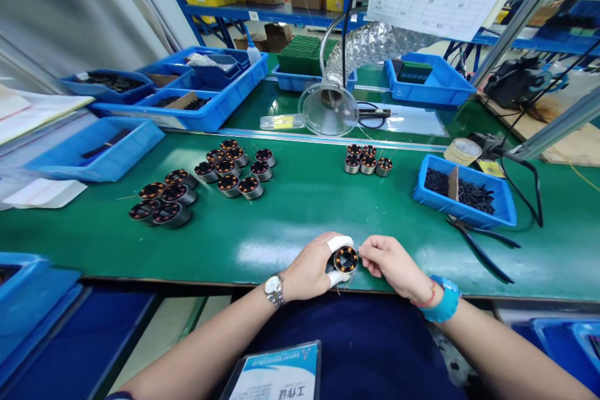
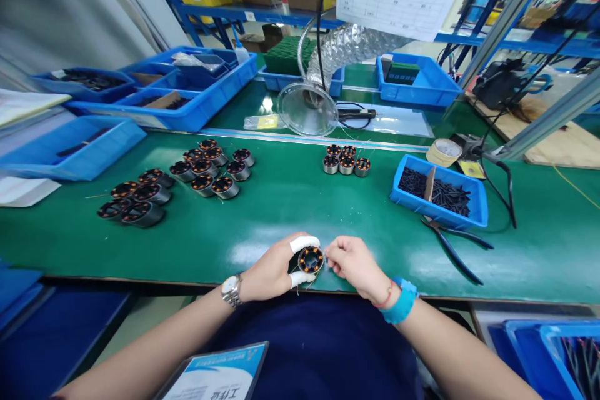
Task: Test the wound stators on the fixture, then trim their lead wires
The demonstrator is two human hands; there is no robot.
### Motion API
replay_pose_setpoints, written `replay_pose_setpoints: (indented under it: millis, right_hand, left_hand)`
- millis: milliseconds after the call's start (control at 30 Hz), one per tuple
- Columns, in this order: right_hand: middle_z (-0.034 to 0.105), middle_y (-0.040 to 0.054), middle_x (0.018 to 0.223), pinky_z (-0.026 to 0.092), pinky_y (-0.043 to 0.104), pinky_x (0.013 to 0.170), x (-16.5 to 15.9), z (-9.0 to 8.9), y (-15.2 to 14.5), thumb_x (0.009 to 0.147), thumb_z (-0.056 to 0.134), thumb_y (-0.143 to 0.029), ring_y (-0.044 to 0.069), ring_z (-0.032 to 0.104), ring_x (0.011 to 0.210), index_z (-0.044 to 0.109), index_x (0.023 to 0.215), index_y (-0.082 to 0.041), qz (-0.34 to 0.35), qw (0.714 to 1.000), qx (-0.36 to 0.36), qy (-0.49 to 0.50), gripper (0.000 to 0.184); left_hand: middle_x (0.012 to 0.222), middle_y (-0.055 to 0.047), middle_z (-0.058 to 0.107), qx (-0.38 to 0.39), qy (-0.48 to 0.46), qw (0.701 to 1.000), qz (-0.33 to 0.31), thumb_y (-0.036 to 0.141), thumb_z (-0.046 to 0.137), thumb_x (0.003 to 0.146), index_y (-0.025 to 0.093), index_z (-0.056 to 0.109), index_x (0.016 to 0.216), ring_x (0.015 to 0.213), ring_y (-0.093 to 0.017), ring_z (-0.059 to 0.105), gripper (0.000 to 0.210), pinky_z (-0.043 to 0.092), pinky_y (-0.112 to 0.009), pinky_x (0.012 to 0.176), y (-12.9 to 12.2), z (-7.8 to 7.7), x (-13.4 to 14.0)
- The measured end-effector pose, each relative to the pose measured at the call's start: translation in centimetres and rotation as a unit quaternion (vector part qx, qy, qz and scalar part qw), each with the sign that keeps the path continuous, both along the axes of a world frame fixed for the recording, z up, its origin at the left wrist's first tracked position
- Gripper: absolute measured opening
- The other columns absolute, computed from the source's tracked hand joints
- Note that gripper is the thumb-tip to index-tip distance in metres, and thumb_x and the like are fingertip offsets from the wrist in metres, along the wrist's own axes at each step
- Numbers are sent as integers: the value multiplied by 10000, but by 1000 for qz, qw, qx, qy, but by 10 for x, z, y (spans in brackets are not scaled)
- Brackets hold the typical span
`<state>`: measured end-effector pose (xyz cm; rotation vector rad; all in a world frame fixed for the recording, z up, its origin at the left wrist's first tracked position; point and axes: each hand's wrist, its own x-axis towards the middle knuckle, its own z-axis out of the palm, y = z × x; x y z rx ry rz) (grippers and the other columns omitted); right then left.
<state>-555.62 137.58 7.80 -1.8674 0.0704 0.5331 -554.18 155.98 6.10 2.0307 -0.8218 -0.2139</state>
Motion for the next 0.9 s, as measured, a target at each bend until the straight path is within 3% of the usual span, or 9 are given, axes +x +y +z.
replay_pose_setpoints:
  millis: [67, 167, 267, 333, 800, 900]
  right_hand:
    - [541, 8, 612, 390, 245, 540, -2, -3, 1, 828, 482, -300, 110, 475, 560, 535, 669, -168, 30, 988, -62, -140, 214]
    - [605, 49, 814, 432, 298, 716, -9, -3, -1, 870, 425, -208, 153, 529, 762, 603, 879, -188, 105, 930, -116, -331, 180]
    - [598, 84, 913, 453, 336, 740, -16, -5, -3, 869, 388, -135, 183, 518, 831, 569, 1031, -185, 152, 886, -159, -408, 248]
    - [588, 98, 933, 465, 356, 735, -18, -8, -4, 860, 394, -120, 195, 514, 837, 547, 1074, -175, 162, 871, -187, -425, 269]
    - [567, 97, 1027, 480, 384, 797, -21, -21, -5, 859, 407, -99, 197, 522, 924, 462, 1240, -228, 121, 886, -150, -423, 406]
    - [575, 95, 987, 480, 371, 776, -24, -16, -1, 866, 415, -131, 192, 531, 886, 506, 1195, -221, 98, 911, -117, -384, 353]
  left_hand:
    - [1057, -81, 570, 5, 9, 1000, -16, 235, 634, 691, 202, 500, 1110, 958, -210, 527, 441, 426, -360, 854, 0, -3, 3]
    - [1024, -74, 576, 10, 1, 999, -33, 257, 639, 696, 195, 512, 1097, 934, -200, 527, 425, 428, -343, 835, 2, -5, 7]
    - [999, -76, 581, 16, -20, 999, -37, 303, 652, 694, 184, 515, 1080, 914, -202, 525, 426, 421, -349, 829, 4, -5, 10]
    - [1000, -81, 587, 26, -33, 998, -42, 338, 657, 693, 182, 516, 1079, 915, -209, 523, 439, 411, -362, 840, 4, -6, 12]
    - [976, -68, 624, 9, -19, 999, -36, 406, 695, 646, 203, 535, 1081, 907, -211, 557, 506, 380, -398, 896, 6, -9, 16]
    - [996, -64, 630, 0, -17, 999, -30, 403, 694, 648, 217, 534, 1092, 930, -209, 567, 507, 349, -413, 947, 7, -11, 15]
